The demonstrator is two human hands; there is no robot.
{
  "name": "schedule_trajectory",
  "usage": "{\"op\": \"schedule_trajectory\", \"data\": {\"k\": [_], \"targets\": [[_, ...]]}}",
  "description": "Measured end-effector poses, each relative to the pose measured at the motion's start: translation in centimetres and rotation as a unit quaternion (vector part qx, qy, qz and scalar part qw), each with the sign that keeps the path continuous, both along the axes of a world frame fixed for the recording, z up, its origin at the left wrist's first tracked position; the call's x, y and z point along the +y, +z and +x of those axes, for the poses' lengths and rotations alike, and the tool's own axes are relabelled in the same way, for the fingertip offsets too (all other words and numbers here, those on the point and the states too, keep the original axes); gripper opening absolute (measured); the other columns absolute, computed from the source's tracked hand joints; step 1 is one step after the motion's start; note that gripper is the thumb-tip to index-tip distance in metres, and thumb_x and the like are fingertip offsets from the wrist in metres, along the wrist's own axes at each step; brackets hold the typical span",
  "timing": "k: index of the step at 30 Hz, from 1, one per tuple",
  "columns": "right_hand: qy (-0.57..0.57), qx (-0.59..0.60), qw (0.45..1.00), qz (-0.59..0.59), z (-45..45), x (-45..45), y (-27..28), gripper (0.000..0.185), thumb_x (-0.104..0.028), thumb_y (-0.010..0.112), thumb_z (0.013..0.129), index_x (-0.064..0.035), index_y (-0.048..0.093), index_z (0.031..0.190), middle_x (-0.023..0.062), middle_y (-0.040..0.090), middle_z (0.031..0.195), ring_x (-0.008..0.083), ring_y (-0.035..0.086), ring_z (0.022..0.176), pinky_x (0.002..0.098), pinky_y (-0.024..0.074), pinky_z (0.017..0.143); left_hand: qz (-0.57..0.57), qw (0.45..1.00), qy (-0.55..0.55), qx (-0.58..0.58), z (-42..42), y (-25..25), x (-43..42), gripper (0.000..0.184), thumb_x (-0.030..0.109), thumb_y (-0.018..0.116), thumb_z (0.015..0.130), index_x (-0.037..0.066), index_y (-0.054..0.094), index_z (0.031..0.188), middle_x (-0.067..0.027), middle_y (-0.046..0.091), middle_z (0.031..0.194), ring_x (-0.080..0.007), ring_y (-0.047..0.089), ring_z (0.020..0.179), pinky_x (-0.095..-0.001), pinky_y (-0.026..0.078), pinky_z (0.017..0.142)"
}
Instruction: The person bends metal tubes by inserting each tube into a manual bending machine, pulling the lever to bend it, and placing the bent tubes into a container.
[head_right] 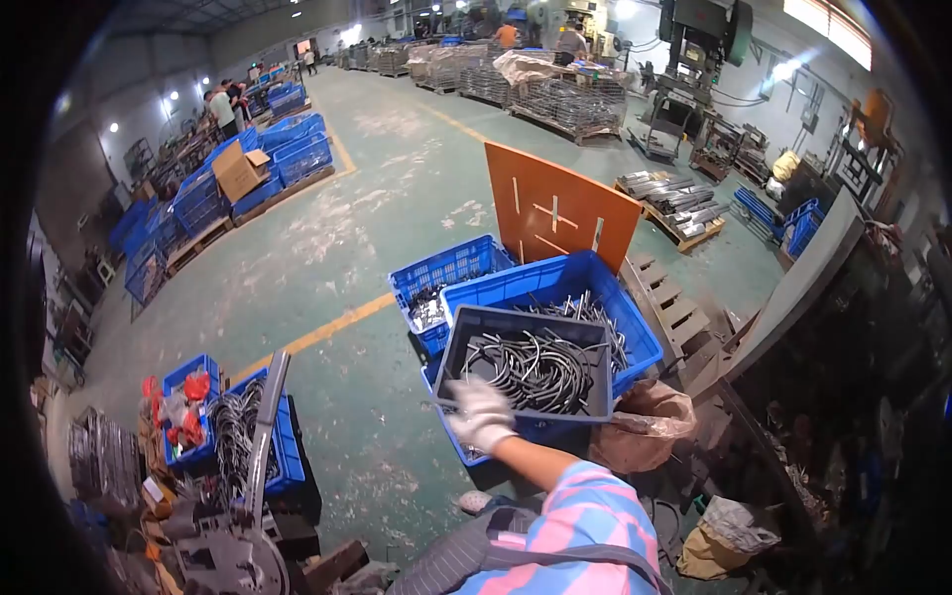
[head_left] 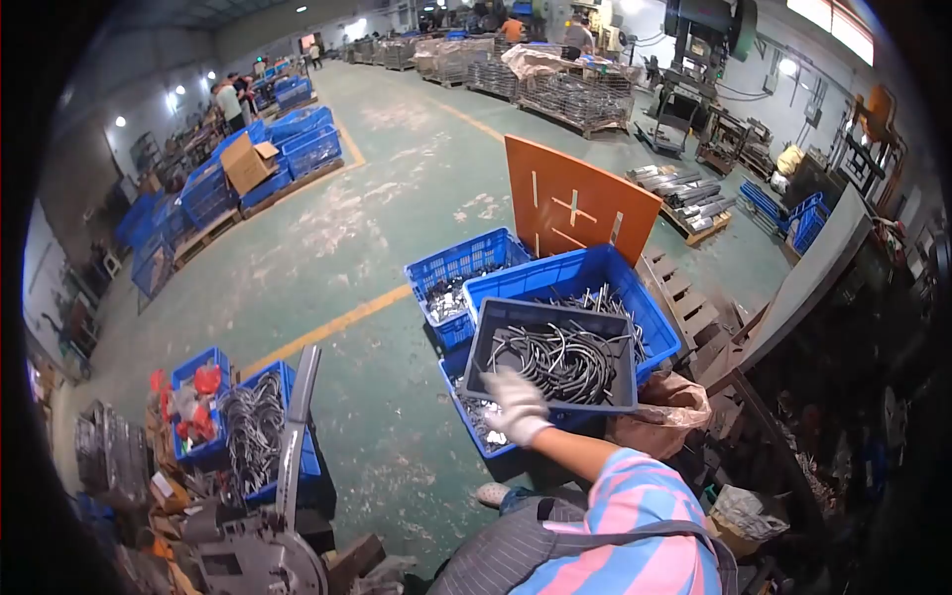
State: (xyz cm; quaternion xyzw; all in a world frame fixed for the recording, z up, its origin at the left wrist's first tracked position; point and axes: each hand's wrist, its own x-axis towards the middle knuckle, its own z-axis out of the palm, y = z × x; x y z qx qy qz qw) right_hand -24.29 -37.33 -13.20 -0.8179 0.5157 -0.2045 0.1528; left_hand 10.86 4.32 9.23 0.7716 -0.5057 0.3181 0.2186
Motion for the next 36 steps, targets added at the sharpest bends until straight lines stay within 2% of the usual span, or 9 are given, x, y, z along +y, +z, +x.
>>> {"op": "schedule_trajectory", "data": {"k": [3,7,10,15,20,26,29,33,36], "targets": [[-0.221,0.143,0.96,0.099,-10.8,-3.0,-9.8,0.087,-0.061,0.068,0.079,-0.0109,0.045,0.146,0.0203,0.045,0.149,0.0391,0.039,0.14,0.0498,0.0309,0.116,0.112,0.98,-0.162,0.03,-2.5,2.3,-7.5,0.02,0.015,0.072,0.09,-0.003,0.066,0.098,-0.0244,0.066,0.103,-0.042,0.064,0.092,-0.0476,0.054,0.081],[-0.243,0.234,0.929,0.155,-12.5,-5.5,-5.8,0.086,-0.07,0.07,0.074,-0.0179,0.054,0.141,0.0133,0.053,0.14,0.0309,0.05,0.129,0.0456,0.0419,0.105,0.168,0.95,-0.252,0.08,-2.1,2.0,-14.3,0.022,0.013,0.069,0.092,-0.005,0.064,0.104,-0.0257,0.064,0.108,-0.0413,0.063,0.098,-0.0458,0.053,0.085],[-0.142,0.333,0.904,0.226,-13.4,-9.1,-5.3,0.074,-0.067,0.071,0.076,-0.0165,0.064,0.13,0.0063,0.063,0.127,0.0256,0.057,0.122,0.0428,0.0509,0.091,0.18,0.957,-0.206,0.096,-4.5,2.7,-19.3,0.021,0.011,0.07,0.089,-0.003,0.066,0.104,-0.0245,0.066,0.105,-0.0416,0.065,0.09,-0.0458,0.054,0.082],[0.025,0.362,0.91,0.202,-13.3,-11.4,-9.1,0.022,-0.018,0.061,0.086,-0.0092,0.079,0.094,0.0124,0.077,0.098,0.0298,0.075,0.091,0.0438,0.058,0.071,0.2,0.951,-0.209,0.106,-4.9,1.8,-22.9,0.022,0.011,0.073,0.086,0.002,0.068,0.105,-0.0221,0.068,0.102,-0.0399,0.066,0.087,-0.0458,0.053,0.079],[0.036,0.333,0.914,0.228,-14.2,-11.1,-7.3,0.024,-0.02,0.063,0.085,-0.0059,0.078,0.097,0.0143,0.076,0.096,0.032,0.074,0.09,0.0517,0.0583,0.068,0.19,0.943,-0.252,0.102,-4.8,0.8,-23.5,0.021,0.011,0.071,0.087,0.002,0.067,0.106,-0.0218,0.067,0.103,-0.0408,0.066,0.088,-0.0474,0.054,0.079],[-0.028,0.264,0.935,0.236,-14.9,-11.1,-5.8,0.045,-0.043,0.053,0.096,-0.0041,0.076,0.1,0.0219,0.073,0.101,0.038,0.072,0.093,0.0542,0.0576,0.074,0.16,0.946,-0.25,0.129,-6.8,0.1,-23.4,0.021,0.01,0.072,0.086,0.004,0.068,0.106,-0.0183,0.067,0.106,-0.0383,0.064,0.097,-0.0467,0.051,0.087],[-0.071,0.208,0.948,0.232,-14.7,-12.5,-4.3,0.046,-0.043,0.051,0.097,-0.0045,0.076,0.101,0.0224,0.073,0.101,0.0393,0.071,0.094,0.0531,0.057,0.079,0.148,0.95,-0.22,0.164,-7.3,-1.1,-23.0,0.021,0.011,0.073,0.086,0.005,0.07,0.106,-0.0165,0.068,0.107,-0.0359,0.064,0.099,-0.0442,0.051,0.089],[0.039,0.358,0.918,0.163,-15.6,-16.1,-3.9,0.034,-0.03,0.053,0.097,-0.0052,0.076,0.101,0.0182,0.074,0.1,0.037,0.073,0.087,0.0534,0.0582,0.074,0.123,0.933,-0.211,0.263,-9.5,-1.3,-22.2,0.021,0.011,0.072,0.088,0.004,0.071,0.108,-0.0163,0.068,0.11,-0.0333,0.064,0.102,-0.0416,0.051,0.092],[-0.077,0.262,0.943,0.192,-16.5,-14.5,3.7,0.037,-0.033,0.053,0.097,-0.0044,0.075,0.101,0.0202,0.074,0.099,0.0382,0.073,0.089,0.0538,0.0579,0.074,0.063,0.936,-0.232,0.258,-9.2,-3.9,-20.5,0.019,0.011,0.07,0.091,0.002,0.069,0.108,-0.0177,0.067,0.111,-0.0328,0.063,0.103,-0.0431,0.05,0.092]]}}
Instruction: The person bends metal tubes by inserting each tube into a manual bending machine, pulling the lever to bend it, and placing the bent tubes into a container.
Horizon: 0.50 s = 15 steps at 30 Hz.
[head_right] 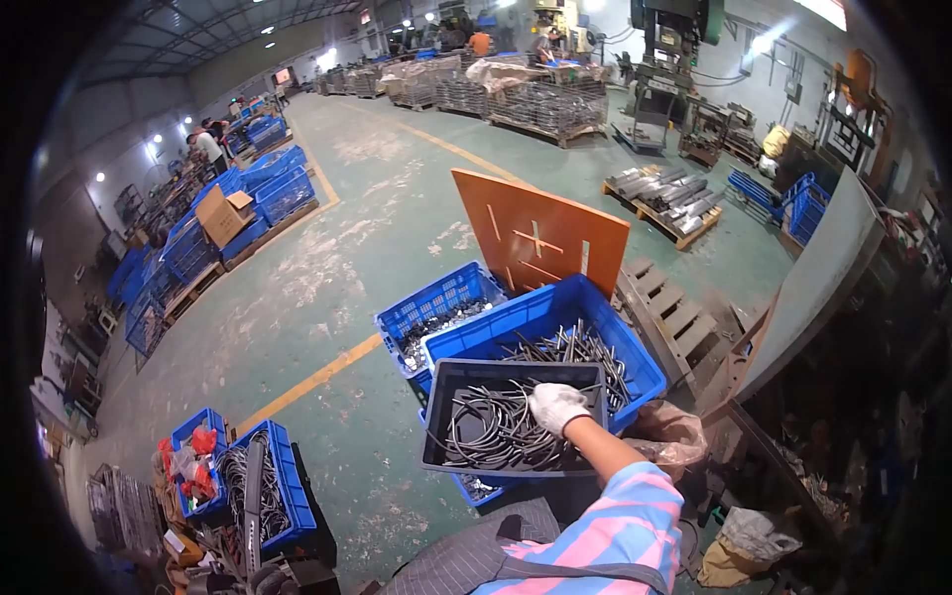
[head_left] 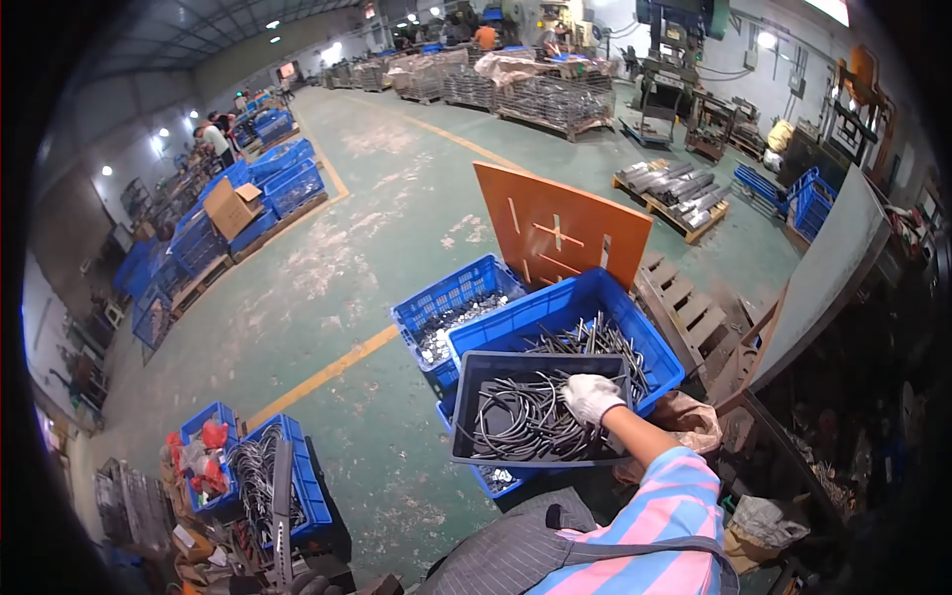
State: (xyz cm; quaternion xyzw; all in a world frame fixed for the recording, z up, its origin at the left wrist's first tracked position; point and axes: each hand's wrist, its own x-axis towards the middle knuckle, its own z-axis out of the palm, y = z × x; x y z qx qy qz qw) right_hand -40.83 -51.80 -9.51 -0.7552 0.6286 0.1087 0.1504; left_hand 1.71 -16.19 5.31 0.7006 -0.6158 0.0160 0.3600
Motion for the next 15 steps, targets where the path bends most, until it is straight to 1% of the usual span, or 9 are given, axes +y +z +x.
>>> {"op": "schedule_trajectory", "data": {"k": [1,4,5,9,11,12,13,14,15], "targets": [[-0.082,-0.075,0.993,-0.042,-1.4,-0.4,-1.7,0.042,-0.036,0.05,0.098,-0.0029,0.074,0.101,0.0207,0.073,0.099,0.04,0.073,0.089,0.0538,0.0572,0.078,-0.025,0.999,-0.001,0.027,-0.1,-0.9,0.5,0.018,0.011,0.07,0.092,0.0,0.069,0.107,-0.0181,0.066,0.111,-0.0323,0.063,0.102,-0.0439,0.05,0.093],[-0.105,0.0,0.993,0.057,-3.2,-2.6,-2.1,0.048,-0.041,0.048,0.098,0.0008,0.072,0.102,0.027,0.07,0.101,0.0418,0.07,0.098,0.0497,0.0544,0.088,-0.003,0.995,0.0,0.102,-1.8,-1.8,0.9,0.015,0.005,0.069,0.092,-0.003,0.068,0.105,-0.0178,0.063,0.116,-0.0293,0.062,0.102,-0.0418,0.051,0.092],[-0.002,0.037,0.999,0.026,-4.1,-2.8,-1.2,0.049,-0.041,0.047,0.098,0.0012,0.071,0.102,0.0266,0.07,0.1,0.042,0.069,0.098,0.0489,0.0539,0.09,0.009,0.99,0.005,0.138,-2.2,-2.1,1.1,0.015,0.003,0.07,0.091,-0.003,0.067,0.104,-0.0174,0.062,0.117,-0.0279,0.062,0.102,-0.0405,0.052,0.092],[-0.079,-0.052,0.994,-0.06,-3.2,-2.7,5.8,0.049,-0.042,0.047,0.099,0.0014,0.069,0.102,0.0267,0.07,0.101,0.0411,0.069,0.097,0.0487,0.0536,0.089,-0.008,0.993,-0.008,0.114,-2.6,-4.1,1.2,0.016,-0.001,0.069,0.089,-0.002,0.068,0.105,-0.0171,0.063,0.119,-0.0269,0.063,0.107,-0.0358,0.051,0.095],[0.077,-0.168,0.972,-0.147,-1.7,-1.1,10.3,0.047,-0.041,0.045,0.1,-0.0013,0.069,0.102,0.0262,0.069,0.101,0.0381,0.068,0.097,0.047,0.0512,0.088,-0.003,0.993,-0.022,0.118,-3.6,-3.4,0.6,0.02,0.0,0.071,0.087,0.0,0.068,0.107,-0.0171,0.065,0.117,-0.0283,0.063,0.108,-0.0359,0.051,0.094],[0.022,-0.29,0.949,-0.121,0.4,-0.2,12.0,0.048,-0.041,0.043,0.1,-0.0001,0.068,0.099,0.025,0.069,0.097,0.0379,0.066,0.096,0.0461,0.0505,0.088,-0.005,0.995,-0.035,0.088,-4.1,-2.9,0.1,0.022,0.002,0.072,0.087,0.001,0.068,0.108,-0.0171,0.065,0.116,-0.0302,0.063,0.107,-0.0381,0.051,0.095],[0.103,-0.359,0.912,-0.171,2.1,1.0,12.4,0.032,-0.03,0.052,0.097,-0.0025,0.068,0.099,0.0198,0.07,0.098,0.0355,0.066,0.096,0.0441,0.0528,0.085,-0.006,0.997,-0.049,0.058,-4.6,-2.3,-0.4,0.023,0.005,0.073,0.086,0.003,0.069,0.109,-0.0171,0.066,0.116,-0.0321,0.063,0.107,-0.0403,0.05,0.095],[0.301,-0.262,0.844,-0.359,4.0,1.6,11.6,0.018,-0.014,0.061,0.09,-0.0085,0.066,0.106,0.0111,0.067,0.104,0.0319,0.066,0.098,0.041,0.0553,0.083,-0.025,0.997,-0.064,0.022,-5.0,-1.9,-1.0,0.024,0.006,0.073,0.085,0.004,0.069,0.109,-0.0173,0.066,0.117,-0.0339,0.063,0.108,-0.0422,0.05,0.095],[0.336,-0.312,0.798,-0.391,7.0,3.0,12.2,0.019,-0.009,0.064,0.086,-0.0101,0.066,0.104,0.0085,0.066,0.104,0.0296,0.066,0.1,0.0403,0.0553,0.086,-0.044,0.996,-0.08,-0.01,-5.5,-1.5,-1.4,0.026,0.008,0.074,0.085,0.005,0.069,0.109,-0.0174,0.066,0.117,-0.0358,0.062,0.109,-0.0442,0.049,0.096]]}}
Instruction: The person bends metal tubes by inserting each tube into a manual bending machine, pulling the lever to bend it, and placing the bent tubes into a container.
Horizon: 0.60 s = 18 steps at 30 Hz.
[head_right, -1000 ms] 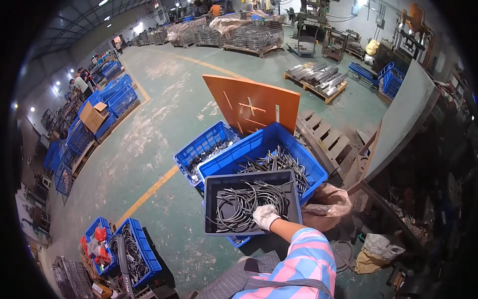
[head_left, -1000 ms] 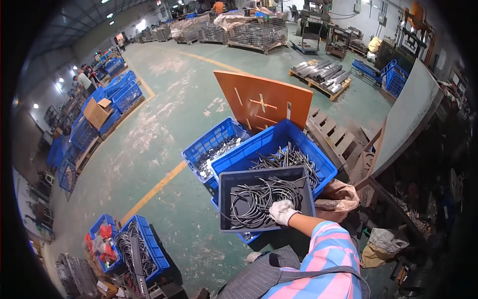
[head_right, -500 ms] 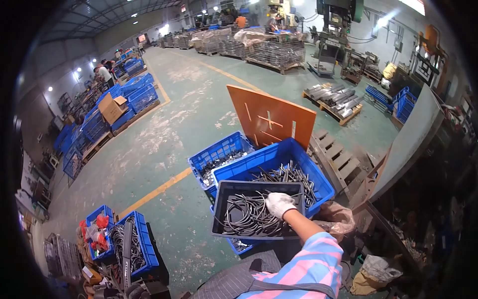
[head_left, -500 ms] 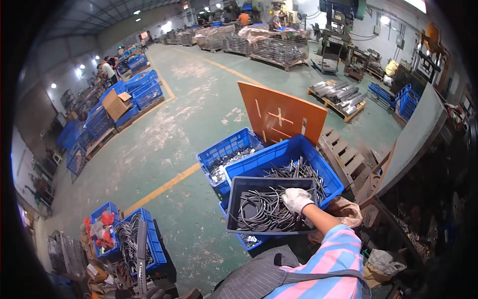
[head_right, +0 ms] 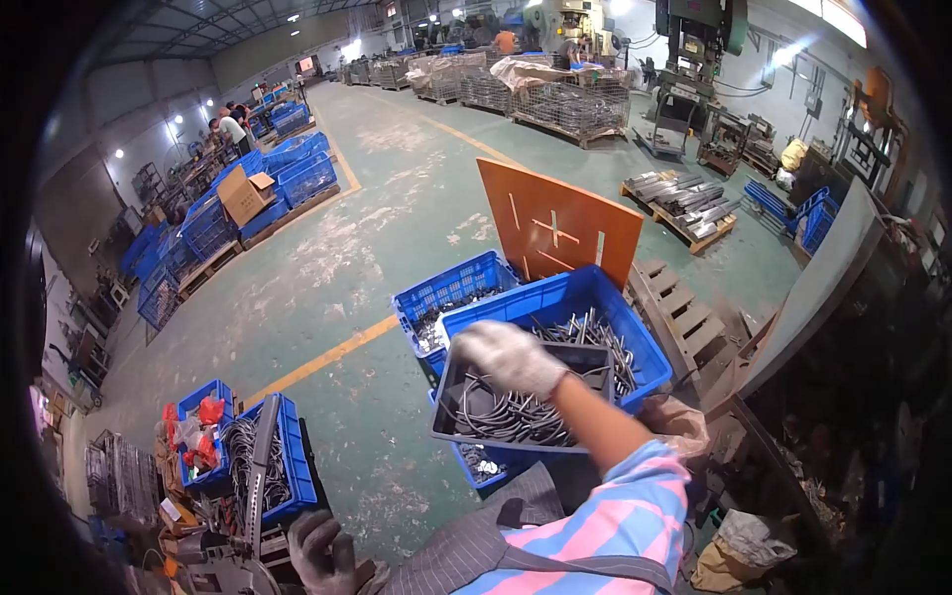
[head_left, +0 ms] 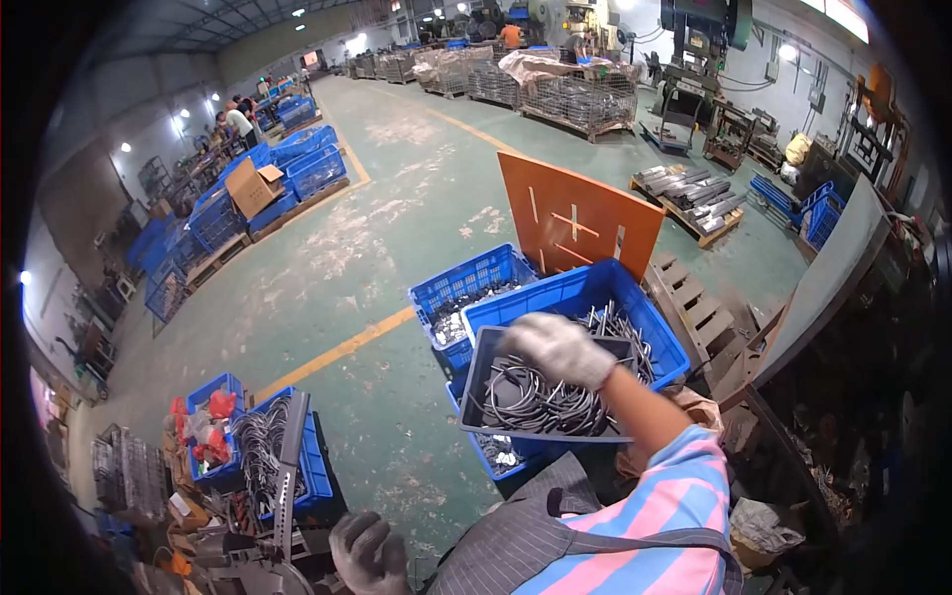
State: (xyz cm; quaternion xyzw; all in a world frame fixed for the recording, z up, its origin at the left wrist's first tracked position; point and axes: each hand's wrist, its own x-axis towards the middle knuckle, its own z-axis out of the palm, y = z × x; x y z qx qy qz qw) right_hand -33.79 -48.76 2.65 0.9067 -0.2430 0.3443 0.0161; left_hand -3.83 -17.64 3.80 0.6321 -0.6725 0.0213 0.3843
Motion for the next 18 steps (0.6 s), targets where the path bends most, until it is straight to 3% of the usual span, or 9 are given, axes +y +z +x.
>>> {"op": "schedule_trajectory", "data": {"k": [3,4,5,6,10,14,16,17,18], "targets": [[0.155,-0.086,0.979,0.105,9.7,5.9,0.5,0.024,-0.008,0.066,0.086,-0.0085,0.067,0.11,0.0081,0.068,0.104,0.0189,0.07,0.086,0.0324,0.0598,0.074,-0.023,0.998,-0.008,-0.052,-1.6,2.0,-1.2,0.034,0.021,0.073,0.087,0.004,0.065,0.116,-0.0175,0.065,0.119,-0.0388,0.059,0.114,-0.0505,0.043,0.102],[0.218,-0.127,0.949,0.189,12.5,7.9,0.4,0.017,-0.014,0.062,0.096,-0.0041,0.066,0.109,0.0078,0.07,0.103,0.0129,0.068,0.08,0.029,0.0585,0.068,-0.036,0.994,-0.014,-0.099,-1.8,2.2,-1.2,0.039,0.025,0.073,0.087,0.004,0.063,0.119,-0.0177,0.065,0.119,-0.0397,0.058,0.115,-0.052,0.041,0.104],[0.252,-0.171,0.834,0.46,14.5,10.2,2.3,0.021,-0.019,0.057,0.1,-0.0019,0.066,0.109,0.008,0.071,0.101,0.0116,0.067,0.077,0.0273,0.0572,0.067,-0.024,0.992,-0.009,-0.121,-1.7,2.0,-1.0,0.048,0.033,0.072,0.088,0.003,0.06,0.123,-0.0188,0.065,0.116,-0.0418,0.058,0.113,-0.055,0.038,0.106],[0.262,-0.199,0.644,0.69,16.1,12.2,4.0,0.028,-0.024,0.052,0.105,0.0003,0.065,0.109,0.0081,0.071,0.099,0.0104,0.065,0.074,0.0256,0.0559,0.065,-0.024,0.992,-0.006,-0.121,-1.5,1.7,-0.6,0.048,0.033,0.072,0.088,0.003,0.06,0.123,-0.0188,0.065,0.116,-0.0418,0.058,0.113,-0.055,0.038,0.106],[0.318,-0.22,0.601,0.7,19.0,15.6,4.9,0.037,-0.03,0.047,0.106,0.0005,0.067,0.104,0.0055,0.069,0.092,0.009,0.059,0.071,0.0251,0.0503,0.067,0.062,0.997,0.051,-0.005,-0.4,-0.1,2.6,0.035,0.021,0.073,0.087,0.0,0.066,0.114,-0.0176,0.067,0.101,-0.0381,0.061,0.098,-0.0488,0.048,0.089],[0.297,-0.197,0.55,0.755,20.2,16.9,3.8,0.042,-0.035,0.046,0.106,0.0012,0.067,0.106,0.0033,0.066,0.084,0.009,0.058,0.067,0.0254,0.0502,0.063,0.019,0.994,0.096,-0.048,-0.4,2.1,4.3,0.027,0.017,0.071,0.087,0.002,0.072,0.109,-0.0178,0.066,0.087,-0.0361,0.062,0.085,-0.047,0.047,0.079],[0.262,-0.162,0.511,0.803,21.0,17.6,2.5,0.043,-0.037,0.045,0.106,0.0001,0.066,0.111,0.0026,0.066,0.083,0.0095,0.057,0.061,0.0257,0.0498,0.056,0.12,0.984,0.119,-0.06,0.4,2.1,5.6,0.03,0.021,0.071,0.088,0.003,0.072,0.111,-0.015,0.062,0.076,-0.0336,0.06,0.074,-0.0476,0.045,0.073],[0.262,-0.144,0.554,0.777,21.7,18.3,1.6,0.043,-0.035,0.043,0.107,-0.0001,0.062,0.123,0.0039,0.061,0.081,0.0098,0.058,0.06,0.0251,0.0508,0.051,0.091,0.986,0.123,-0.07,0.6,1.6,6.1,0.031,0.026,0.069,0.089,0.006,0.072,0.112,-0.0131,0.057,0.066,-0.0321,0.059,0.065,-0.0477,0.044,0.065],[0.326,-0.134,0.648,0.675,22.5,18.9,-1.2,0.044,-0.035,0.045,0.106,-0.0012,0.061,0.129,0.0041,0.065,0.087,0.012,0.063,0.073,0.0273,0.0536,0.067,0.092,0.984,0.133,-0.069,1.0,1.1,6.6,0.031,0.026,0.069,0.089,0.006,0.072,0.112,-0.0131,0.057,0.066,-0.0321,0.059,0.065,-0.0477,0.044,0.065]]}}
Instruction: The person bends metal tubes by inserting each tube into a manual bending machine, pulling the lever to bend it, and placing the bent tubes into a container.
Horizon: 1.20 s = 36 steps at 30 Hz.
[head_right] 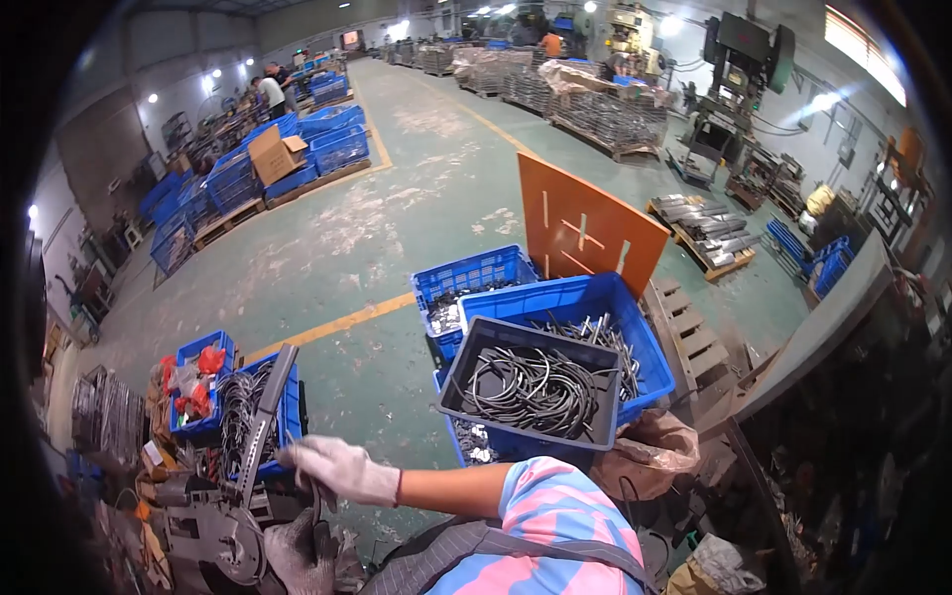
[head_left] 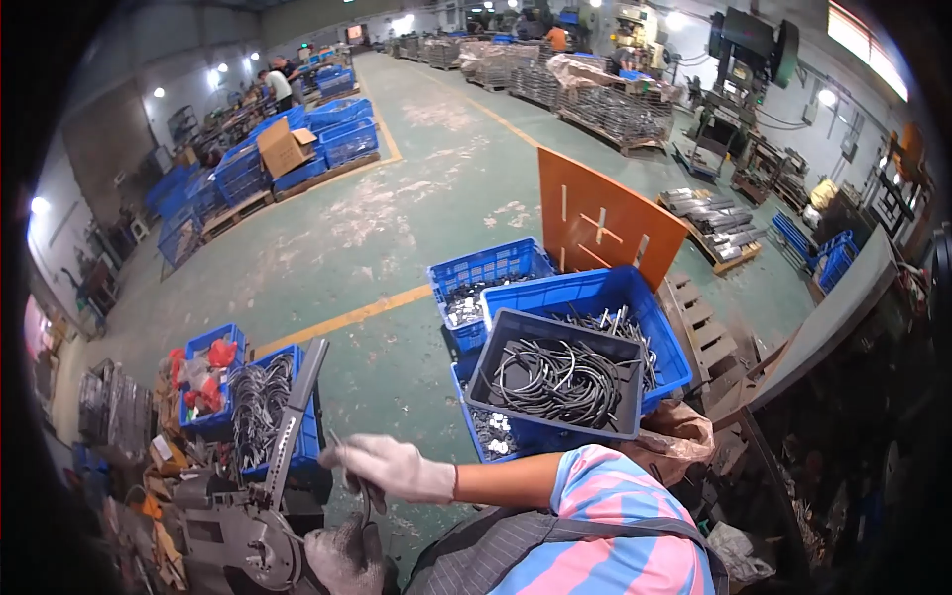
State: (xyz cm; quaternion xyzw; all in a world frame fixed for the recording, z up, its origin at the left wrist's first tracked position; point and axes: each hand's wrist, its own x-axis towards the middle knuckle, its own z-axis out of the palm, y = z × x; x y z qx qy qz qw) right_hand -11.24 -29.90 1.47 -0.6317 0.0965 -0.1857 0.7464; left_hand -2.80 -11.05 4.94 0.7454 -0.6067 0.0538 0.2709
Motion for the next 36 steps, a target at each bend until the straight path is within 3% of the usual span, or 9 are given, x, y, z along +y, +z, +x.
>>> {"op": "schedule_trajectory", "data": {"k": [2,3,6,11,15,21,30,34,36], "targets": [[0.005,0.038,0.996,-0.086,0.2,2.7,-0.5,0.044,-0.037,0.047,0.104,-0.0045,0.061,0.131,0.0049,0.066,0.092,0.0131,0.064,0.083,0.0287,0.0525,0.078,0.04,0.998,0.026,-0.034,0.5,-0.3,0.8,0.034,0.031,0.067,0.09,0.01,0.072,0.116,-0.0145,0.057,0.063,-0.0334,0.058,0.061,-0.0471,0.044,0.06],[0.027,0.112,0.99,-0.081,-0.4,3.2,0.2,0.044,-0.04,0.046,0.103,-0.0097,0.062,0.131,0.0067,0.067,0.093,0.0132,0.064,0.08,0.0294,0.0529,0.075,0.046,0.997,0.036,-0.054,0.5,0.0,1.1,0.035,0.031,0.064,0.091,0.013,0.071,0.12,-0.0159,0.058,0.062,-0.0342,0.057,0.058,-0.047,0.044,0.057],[0.035,0.129,0.984,-0.116,1.2,3.6,-0.2,0.045,-0.041,0.045,0.103,-0.0121,0.062,0.133,0.0072,0.067,0.092,0.0139,0.064,0.078,0.0298,0.0527,0.071,0.052,0.99,0.056,-0.115,0.9,0.3,2.3,0.038,0.031,0.063,0.092,0.012,0.07,0.125,-0.0163,0.058,0.063,-0.0345,0.057,0.059,-0.0465,0.045,0.058],[0.067,0.102,0.985,-0.12,4.0,4.6,0.8,0.047,-0.041,0.045,0.102,-0.0086,0.061,0.134,0.0068,0.067,0.088,0.0138,0.064,0.073,0.0297,0.0521,0.068,-0.003,0.988,0.088,-0.128,1.4,2.0,4.3,0.028,0.03,0.068,0.09,0.011,0.073,0.11,-0.0169,0.058,0.065,-0.035,0.058,0.061,-0.0488,0.046,0.065],[0.103,0.127,0.981,-0.1,5.7,5.7,-0.1,0.05,-0.043,0.047,0.102,-0.0077,0.059,0.136,0.0092,0.068,0.091,0.0171,0.066,0.077,0.0326,0.053,0.072,0.079,0.983,0.132,-0.096,1.7,1.9,5.9,0.024,0.03,0.071,0.088,0.011,0.074,0.102,-0.0153,0.062,0.071,-0.0354,0.059,0.066,-0.0483,0.046,0.067],[0.111,0.16,0.957,-0.216,5.7,7.2,-0.3,0.057,-0.043,0.044,0.101,-0.0067,0.047,0.145,0.0205,0.068,0.105,0.0357,0.067,0.102,0.0426,0.0515,0.088,0.042,0.985,0.163,-0.047,2.0,0.2,7.2,0.031,0.029,0.072,0.084,0.01,0.075,0.108,-0.0153,0.064,0.074,-0.0355,0.061,0.068,-0.0478,0.045,0.07],[0.102,0.126,0.978,-0.133,7.1,7.7,-0.5,0.054,-0.039,0.046,0.099,-0.004,0.053,0.14,0.0159,0.071,0.105,0.0276,0.069,0.099,0.0385,0.0515,0.089,0.061,0.981,0.165,-0.077,2.5,1.2,7.8,0.029,0.032,0.067,0.091,0.011,0.074,0.109,-0.0172,0.068,0.081,-0.0361,0.063,0.075,-0.0476,0.046,0.073],[0.113,0.203,0.966,-0.112,6.1,7.6,1.3,0.053,-0.041,0.046,0.101,-0.0054,0.055,0.139,0.0148,0.071,0.103,0.0248,0.069,0.097,0.0352,0.0513,0.089,0.075,0.98,0.179,-0.033,1.8,1.3,7.3,0.027,0.033,0.068,0.092,0.009,0.075,0.103,-0.0169,0.068,0.075,-0.0348,0.064,0.071,-0.0452,0.047,0.072],[0.077,0.165,0.972,-0.151,5.9,8.1,-0.1,0.053,-0.042,0.045,0.102,-0.0061,0.054,0.14,0.014,0.071,0.1,0.0237,0.069,0.092,0.0353,0.0527,0.085,0.066,0.981,0.176,-0.04,1.7,0.5,7.2,0.027,0.033,0.068,0.092,0.009,0.075,0.101,-0.0165,0.067,0.073,-0.0341,0.063,0.069,-0.0442,0.047,0.071]]}}
